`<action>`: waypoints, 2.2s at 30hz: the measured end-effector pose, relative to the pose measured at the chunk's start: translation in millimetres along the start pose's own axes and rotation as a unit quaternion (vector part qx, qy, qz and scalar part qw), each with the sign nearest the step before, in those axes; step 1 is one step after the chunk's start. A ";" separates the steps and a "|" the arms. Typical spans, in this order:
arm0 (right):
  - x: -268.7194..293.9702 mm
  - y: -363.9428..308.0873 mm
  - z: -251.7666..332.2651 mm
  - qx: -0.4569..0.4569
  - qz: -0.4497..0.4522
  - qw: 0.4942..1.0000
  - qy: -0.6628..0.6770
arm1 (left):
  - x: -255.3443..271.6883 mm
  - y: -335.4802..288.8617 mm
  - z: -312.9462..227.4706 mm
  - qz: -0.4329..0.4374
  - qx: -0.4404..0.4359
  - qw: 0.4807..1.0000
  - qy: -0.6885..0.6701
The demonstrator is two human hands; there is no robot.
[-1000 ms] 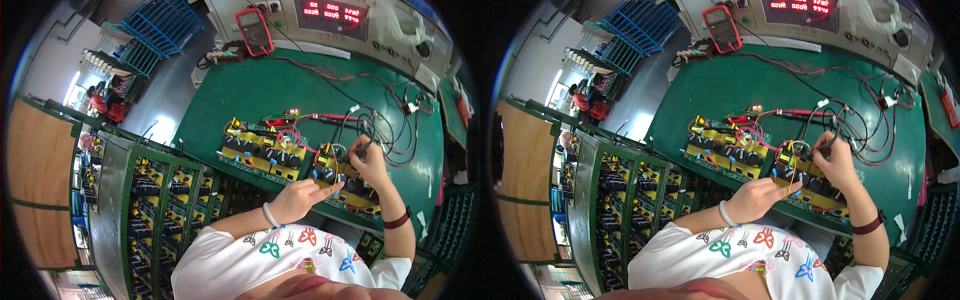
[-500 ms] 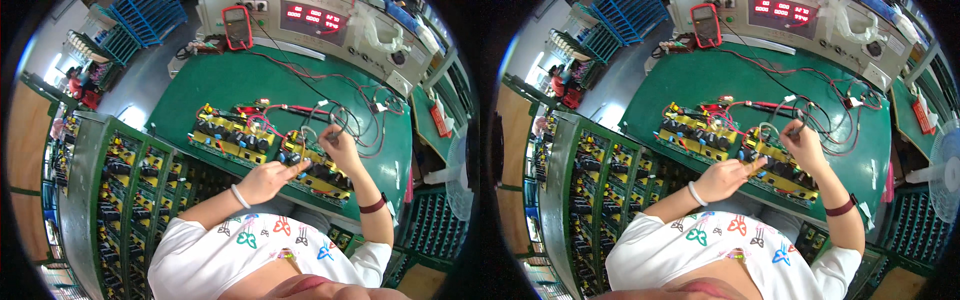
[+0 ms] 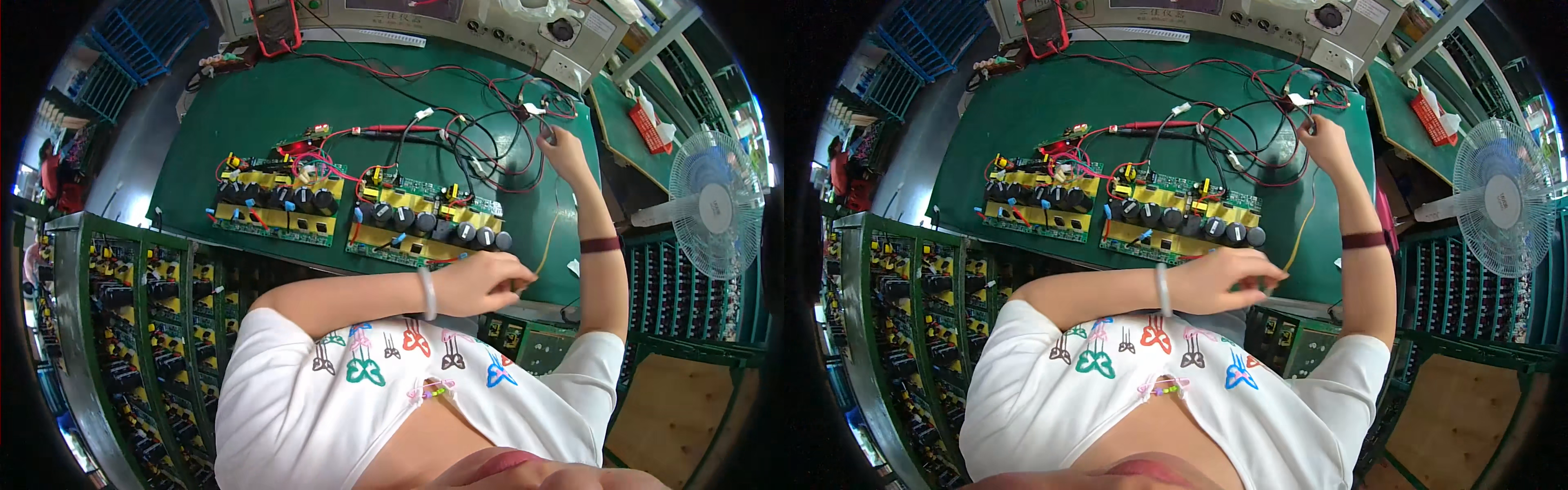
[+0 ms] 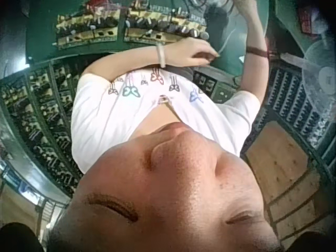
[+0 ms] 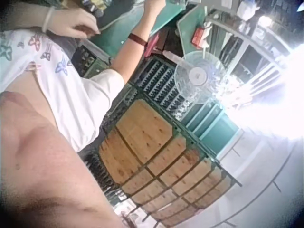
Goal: The person retrieves a circuit board from a rack and places it on a green workbench. They connect various colored wires to the board and a testing device, adjusting connections and components throughout the process.
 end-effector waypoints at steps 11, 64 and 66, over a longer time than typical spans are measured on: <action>-59.8 75.9 -39.9 -0.041 -0.077 0.992 -0.090 | 58.2 -62.0 -21.5 0.020 0.044 0.997 0.052; -71.3 -159.4 147.6 0.261 0.079 0.953 -0.133 | 205.4 -108.9 21.4 -0.143 0.066 0.822 0.548; -63.5 -163.1 142.9 0.239 0.085 0.959 -0.125 | 220.1 -120.4 6.8 -0.203 0.070 0.809 0.548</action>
Point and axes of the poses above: each hand's wrist, its own y-axis towards the middle knuckle, its own x-axis out of the back of the hand, z = x × y, the point moved 2 cm from there along y, towards the middle knuckle, and after that the axes turned 5 degrees about y, right-handed, at the moved point
